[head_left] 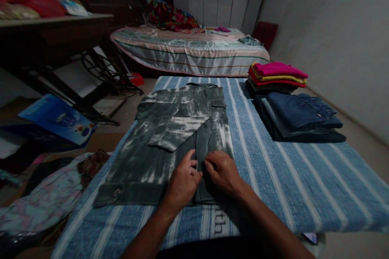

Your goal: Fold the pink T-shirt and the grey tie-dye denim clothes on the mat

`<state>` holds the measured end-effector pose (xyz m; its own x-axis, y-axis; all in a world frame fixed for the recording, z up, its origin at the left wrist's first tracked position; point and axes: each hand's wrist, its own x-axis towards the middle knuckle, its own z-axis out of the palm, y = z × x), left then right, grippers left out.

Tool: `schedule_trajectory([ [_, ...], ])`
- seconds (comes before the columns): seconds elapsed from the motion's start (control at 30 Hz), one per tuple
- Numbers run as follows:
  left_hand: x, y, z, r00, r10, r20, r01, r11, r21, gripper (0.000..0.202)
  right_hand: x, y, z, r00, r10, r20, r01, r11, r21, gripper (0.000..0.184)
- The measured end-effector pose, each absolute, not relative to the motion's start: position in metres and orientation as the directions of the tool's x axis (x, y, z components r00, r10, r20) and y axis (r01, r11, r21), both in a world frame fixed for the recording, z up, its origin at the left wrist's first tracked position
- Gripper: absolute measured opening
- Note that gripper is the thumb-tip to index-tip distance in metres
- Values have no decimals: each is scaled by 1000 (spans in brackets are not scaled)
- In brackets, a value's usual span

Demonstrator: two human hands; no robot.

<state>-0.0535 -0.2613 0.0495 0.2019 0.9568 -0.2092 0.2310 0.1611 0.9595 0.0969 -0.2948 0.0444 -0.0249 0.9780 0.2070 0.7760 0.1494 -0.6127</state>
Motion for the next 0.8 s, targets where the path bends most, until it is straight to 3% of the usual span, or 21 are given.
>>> schedule_trajectory([
  [0.1,-62,-258,41,238,971,-27,448,-85,890,46,95,-308,39,-138,973,185,824,216,-524,24],
  [0.23,-68,-254,49,323,944,67,637,-269,722,31,89,-316,37,-177,977,121,884,212,-416,38],
  [0.4,-41,-237,74,425,896,128,534,-362,764,23,86,-315,39,-177,978,105,893,205,-400,43],
  [0.53,12,-209,71,633,760,147,368,-463,806,18,85,-314,38,-188,968,166,883,240,-403,42],
  [0.63,46,-187,53,746,632,207,287,-587,757,23,83,-314,37,-186,966,180,883,245,-400,42],
  [0.8,65,-165,24,807,567,162,396,-724,565,38,80,-313,34,-160,974,161,904,210,-373,45],
])
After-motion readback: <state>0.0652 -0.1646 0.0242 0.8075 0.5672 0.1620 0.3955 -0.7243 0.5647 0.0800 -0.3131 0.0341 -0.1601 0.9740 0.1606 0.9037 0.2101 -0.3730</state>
